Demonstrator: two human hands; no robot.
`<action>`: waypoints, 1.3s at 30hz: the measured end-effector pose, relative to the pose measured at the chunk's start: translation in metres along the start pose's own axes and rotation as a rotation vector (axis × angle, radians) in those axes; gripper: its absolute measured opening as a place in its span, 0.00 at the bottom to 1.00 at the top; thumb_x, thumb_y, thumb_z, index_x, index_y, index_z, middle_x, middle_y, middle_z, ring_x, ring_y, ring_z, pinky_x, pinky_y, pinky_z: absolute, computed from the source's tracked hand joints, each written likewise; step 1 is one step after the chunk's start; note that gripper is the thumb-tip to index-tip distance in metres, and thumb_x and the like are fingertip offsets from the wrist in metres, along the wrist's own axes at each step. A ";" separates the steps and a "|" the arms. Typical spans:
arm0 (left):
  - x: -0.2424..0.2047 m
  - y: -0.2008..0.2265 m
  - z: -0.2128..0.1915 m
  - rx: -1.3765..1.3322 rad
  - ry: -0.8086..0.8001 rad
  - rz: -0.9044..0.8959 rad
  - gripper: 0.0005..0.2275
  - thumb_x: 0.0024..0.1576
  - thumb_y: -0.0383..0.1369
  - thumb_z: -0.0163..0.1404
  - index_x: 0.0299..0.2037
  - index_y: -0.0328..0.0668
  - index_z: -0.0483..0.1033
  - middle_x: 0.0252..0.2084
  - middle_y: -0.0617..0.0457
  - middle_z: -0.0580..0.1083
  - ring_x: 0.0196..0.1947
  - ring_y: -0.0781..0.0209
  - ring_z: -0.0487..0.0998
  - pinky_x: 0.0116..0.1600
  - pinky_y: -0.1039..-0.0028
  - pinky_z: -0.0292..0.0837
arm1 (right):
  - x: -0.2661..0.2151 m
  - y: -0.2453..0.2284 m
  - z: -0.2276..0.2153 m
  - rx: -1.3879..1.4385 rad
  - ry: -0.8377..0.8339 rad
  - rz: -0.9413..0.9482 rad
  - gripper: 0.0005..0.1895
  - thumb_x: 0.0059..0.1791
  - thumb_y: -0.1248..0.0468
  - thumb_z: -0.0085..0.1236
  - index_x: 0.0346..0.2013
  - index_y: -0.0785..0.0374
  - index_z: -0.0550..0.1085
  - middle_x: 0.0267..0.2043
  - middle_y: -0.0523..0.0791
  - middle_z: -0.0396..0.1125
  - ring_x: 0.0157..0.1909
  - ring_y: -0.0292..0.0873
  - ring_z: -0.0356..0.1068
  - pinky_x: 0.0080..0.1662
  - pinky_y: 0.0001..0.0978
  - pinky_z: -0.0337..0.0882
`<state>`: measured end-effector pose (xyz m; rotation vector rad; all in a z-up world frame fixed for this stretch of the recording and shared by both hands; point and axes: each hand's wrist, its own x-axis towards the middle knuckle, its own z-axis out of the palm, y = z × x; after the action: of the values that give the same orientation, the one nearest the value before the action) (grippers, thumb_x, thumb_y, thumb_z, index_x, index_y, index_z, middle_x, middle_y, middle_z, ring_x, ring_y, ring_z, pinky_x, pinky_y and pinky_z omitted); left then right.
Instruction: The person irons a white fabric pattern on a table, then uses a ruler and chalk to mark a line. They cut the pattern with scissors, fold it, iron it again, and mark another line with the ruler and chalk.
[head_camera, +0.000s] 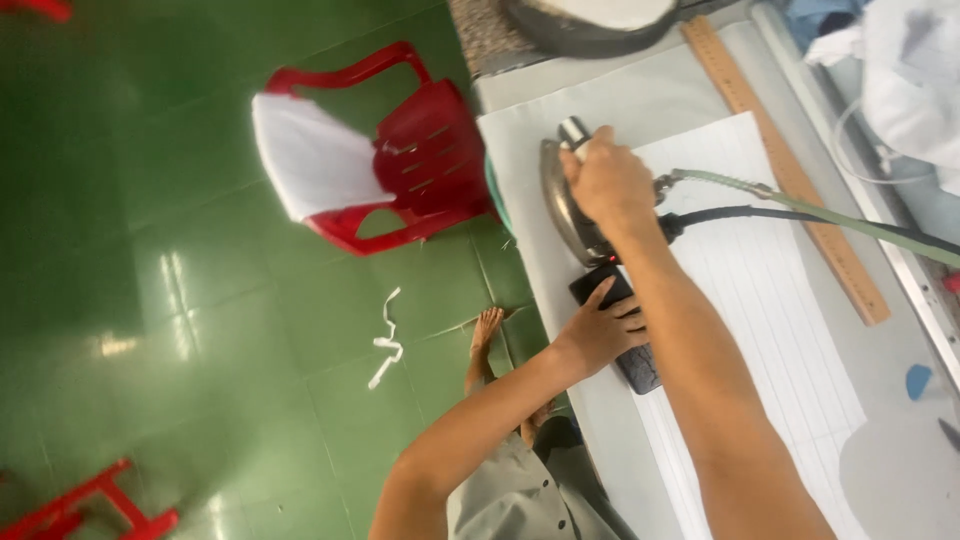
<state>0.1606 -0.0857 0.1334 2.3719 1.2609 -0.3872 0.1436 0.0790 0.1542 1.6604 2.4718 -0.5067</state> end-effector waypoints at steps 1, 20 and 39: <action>0.000 -0.002 -0.002 0.009 -0.006 0.030 0.26 0.60 0.28 0.53 0.67 0.68 0.63 0.72 0.70 0.60 0.77 0.64 0.43 0.78 0.42 0.23 | -0.004 -0.003 -0.005 0.005 0.003 0.031 0.36 0.57 0.41 0.40 0.61 0.73 0.61 0.40 0.61 0.72 0.47 0.67 0.75 0.45 0.62 0.75; 0.068 -0.178 0.019 0.109 0.355 0.698 0.37 0.43 0.34 0.68 0.66 0.58 0.66 0.63 0.48 0.69 0.65 0.47 0.68 0.69 0.45 0.58 | -0.039 0.089 -0.071 -0.105 0.308 0.100 0.23 0.55 0.43 0.44 0.41 0.61 0.65 0.28 0.51 0.71 0.29 0.56 0.77 0.33 0.49 0.78; 0.046 -0.156 -0.044 0.176 -0.046 0.237 0.34 0.57 0.33 0.54 0.75 0.62 0.55 0.75 0.49 0.57 0.76 0.49 0.51 0.77 0.45 0.36 | -0.275 0.092 0.065 0.051 0.098 0.094 0.25 0.55 0.41 0.44 0.41 0.62 0.66 0.21 0.47 0.62 0.19 0.48 0.72 0.23 0.35 0.72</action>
<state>0.0578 0.0470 0.1150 2.6071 0.9453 -0.4912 0.3296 -0.1533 0.1517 1.8533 2.4524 -0.4923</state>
